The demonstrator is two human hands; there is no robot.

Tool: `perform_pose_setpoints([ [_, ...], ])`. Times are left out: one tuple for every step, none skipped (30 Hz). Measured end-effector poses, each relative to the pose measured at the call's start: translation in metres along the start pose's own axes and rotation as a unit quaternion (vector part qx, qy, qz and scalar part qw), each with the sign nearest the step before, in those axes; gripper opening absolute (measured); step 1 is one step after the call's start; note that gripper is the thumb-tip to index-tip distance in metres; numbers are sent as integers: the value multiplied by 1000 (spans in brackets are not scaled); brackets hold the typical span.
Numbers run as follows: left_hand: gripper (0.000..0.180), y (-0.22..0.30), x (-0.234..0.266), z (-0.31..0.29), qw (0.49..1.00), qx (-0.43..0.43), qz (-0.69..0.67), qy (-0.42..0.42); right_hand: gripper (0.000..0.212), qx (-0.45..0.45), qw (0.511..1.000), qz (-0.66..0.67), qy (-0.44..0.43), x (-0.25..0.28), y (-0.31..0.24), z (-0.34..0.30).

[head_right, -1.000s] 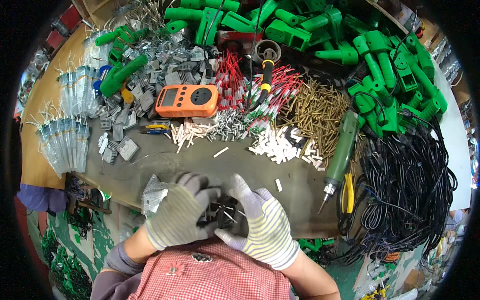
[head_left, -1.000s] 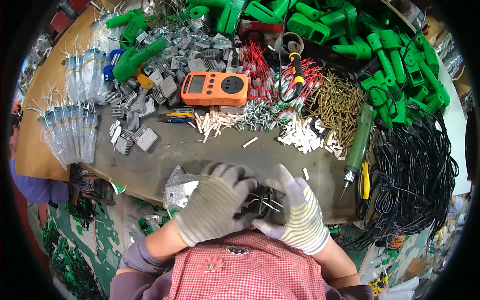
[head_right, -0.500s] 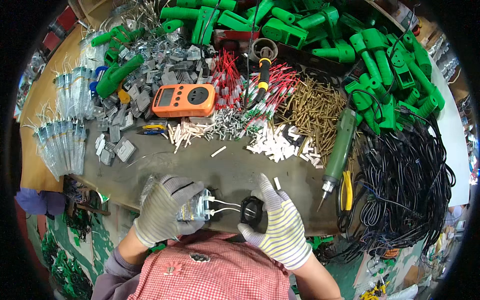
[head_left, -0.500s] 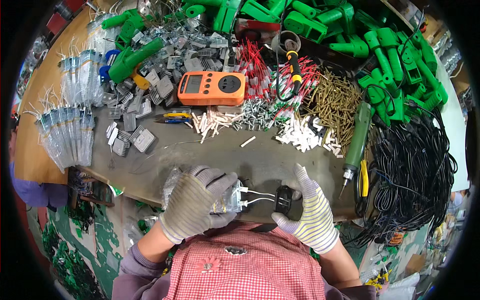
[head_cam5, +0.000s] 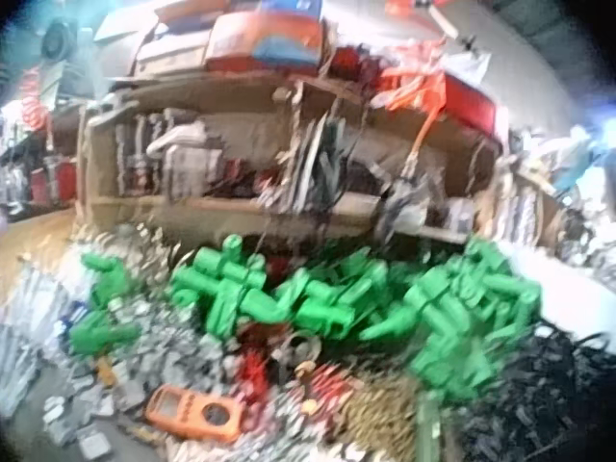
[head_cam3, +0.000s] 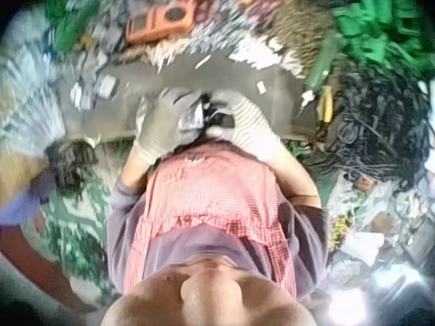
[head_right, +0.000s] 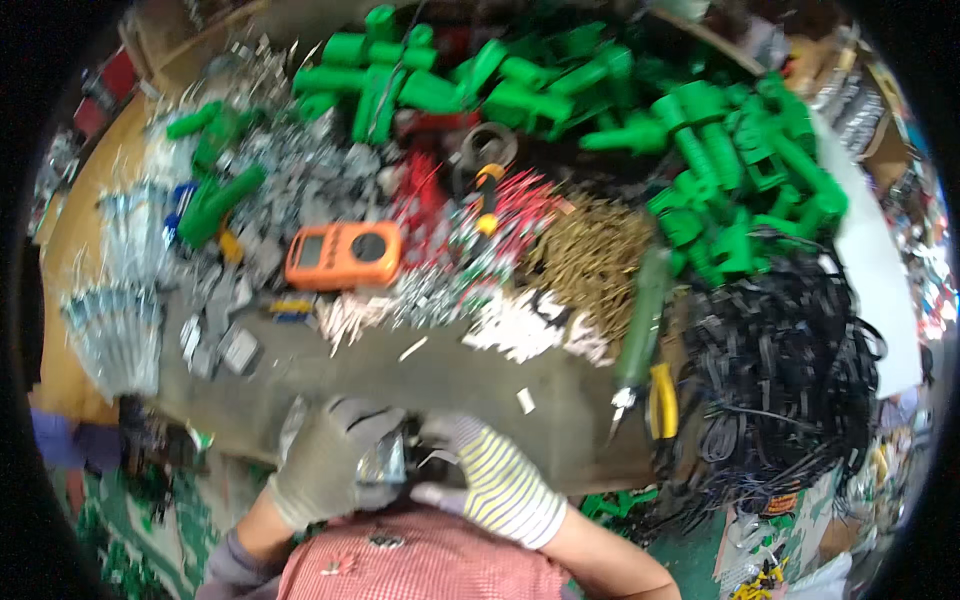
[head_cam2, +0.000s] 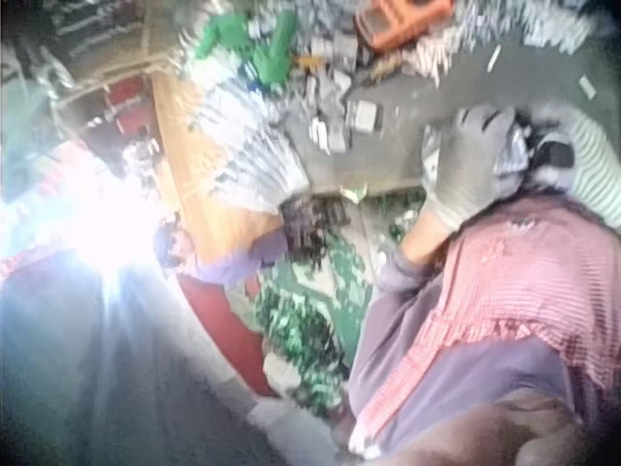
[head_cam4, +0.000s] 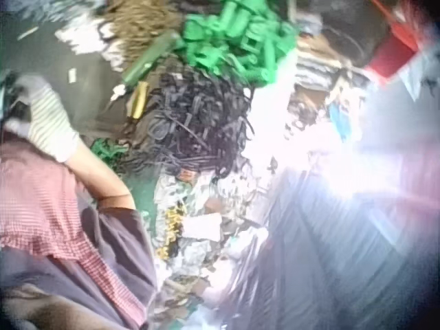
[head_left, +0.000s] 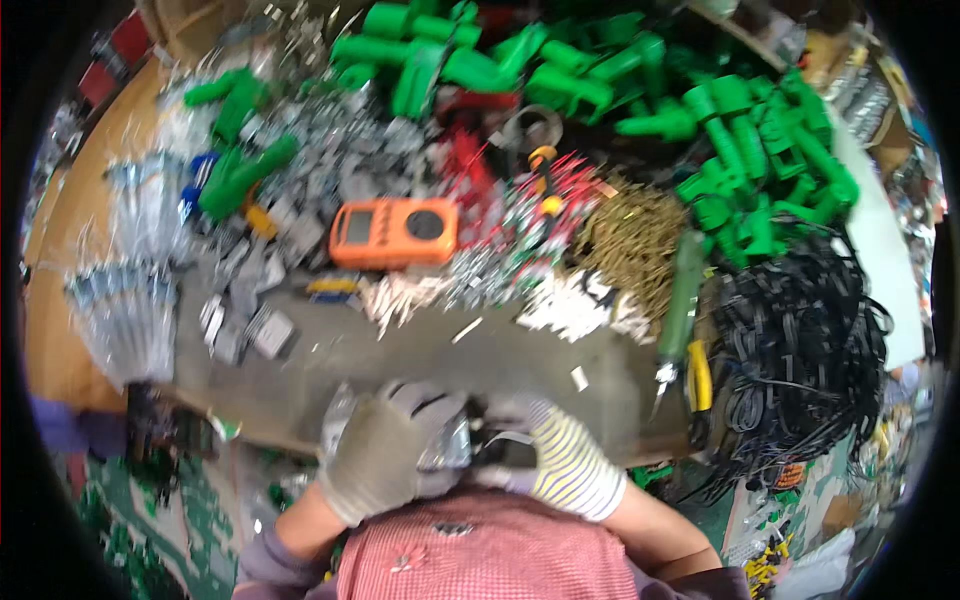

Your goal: Soldering wires and assembling components into green plastic housings on a factory workbench.

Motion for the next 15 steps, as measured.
perform_pose_setpoints([
  [83,5,0,1,1000,-17,-13,17,55,51,998,-34,0,-1,-5,0],
  [87,8,0,6,999,-34,-26,33,45,101,993,-69,-1,-1,-10,2],
  [93,12,-2,4,996,-58,-55,41,38,128,990,-53,8,-2,-18,2],
  [93,14,-2,4,995,-67,-53,42,38,129,990,-59,14,-1,-21,3],
  [93,11,-5,5,996,-51,-73,29,37,112,991,-74,6,-2,-20,4],
  [94,7,-10,5,995,-32,-97,12,37,89,992,-87,-5,-5,-17,3],
  [93,10,-6,5,994,-61,-81,41,36,108,989,-97,18,-5,-20,2],
  [93,8,-7,5,994,-59,-84,38,36,105,990,-95,16,-4,-20,1],
  [90,8,-7,9,996,-48,-71,14,37,88,992,-89,12,-3,-20,1],
  [88,7,-7,13,998,-37,-56,-5,37,77,994,-84,5,0,-19,4],
  [83,8,-7,14,998,-24,-50,-3,31,91,991,-99,14,1,-17,3],
  [83,8,-7,15,999,-21,-49,0,31,94,991,-98,11,4,-15,4],
  [81,9,-6,16,999,-33,-39,8,27,88,988,-126,-24,3,-10,5],
  [79,11,-5,16,998,-47,-29,17,24,82,983,-154,-59,3,-5,6],
  [77,11,-5,18,998,-54,-30,12,22,138,985,-101,-33,16,-8,7],
])
Point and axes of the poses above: each hand's wrist, its own z-axis towards the middle knuckle, its own x-axis out of the back of the hand, y = z × x, the point moved 7 cm from there along z, towards the middle knuckle, and after that the axes turned 7 degrees about -z, right-handed, at the moved point
